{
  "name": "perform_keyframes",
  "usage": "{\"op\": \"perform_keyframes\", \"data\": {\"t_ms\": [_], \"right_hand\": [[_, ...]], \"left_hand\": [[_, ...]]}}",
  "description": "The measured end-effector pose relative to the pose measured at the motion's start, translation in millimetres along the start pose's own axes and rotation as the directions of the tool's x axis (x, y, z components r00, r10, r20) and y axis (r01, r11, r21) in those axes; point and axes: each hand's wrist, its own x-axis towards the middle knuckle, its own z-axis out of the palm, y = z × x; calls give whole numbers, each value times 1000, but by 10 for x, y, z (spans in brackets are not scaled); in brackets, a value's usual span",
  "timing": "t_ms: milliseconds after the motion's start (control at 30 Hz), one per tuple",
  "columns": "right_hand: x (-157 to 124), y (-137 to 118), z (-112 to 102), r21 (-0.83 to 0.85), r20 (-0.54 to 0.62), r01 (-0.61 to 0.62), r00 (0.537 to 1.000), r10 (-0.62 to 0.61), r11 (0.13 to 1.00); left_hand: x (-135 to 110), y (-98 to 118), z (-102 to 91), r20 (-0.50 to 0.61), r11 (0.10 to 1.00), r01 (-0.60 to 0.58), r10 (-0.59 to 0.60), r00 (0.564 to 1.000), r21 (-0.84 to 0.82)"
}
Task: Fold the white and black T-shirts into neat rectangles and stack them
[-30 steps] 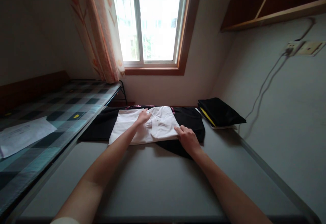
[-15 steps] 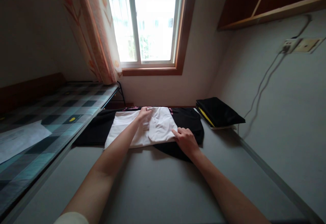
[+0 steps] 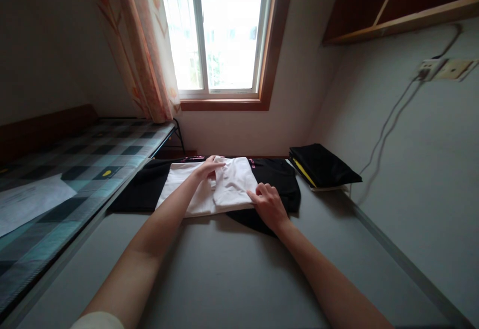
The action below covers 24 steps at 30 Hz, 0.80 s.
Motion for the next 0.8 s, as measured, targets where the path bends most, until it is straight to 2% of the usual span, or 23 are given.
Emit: {"op": "perform_keyframes", "data": {"t_ms": [67,200,433,633,700,733,800], "right_hand": [[15,-17,3,29,-63,35,997,-34,999],[101,-151,-1,60,-126,171,979,-163,983],[200,-317,-6,15,-98,283,955,-280,959],[134,-278,0,80,-5,251,968,-251,965],[91,-219,-28,100,9,211,977,-213,972],[69,-181,-46,98,18,178,983,-181,979],[34,-102,-87,71,46,94,994,-98,993]], "left_hand": [[-47,28,8,38,999,-30,29,999,11],[-59,8,42,-3,984,-165,165,986,70],[35,-104,1,-67,957,-135,157,985,256],[3,-70,24,-174,919,-136,213,961,369],[-62,-72,96,-227,858,-144,287,931,494],[-105,-83,144,-224,799,-152,336,915,581],[-202,-125,257,-131,649,-176,396,909,740]]}}
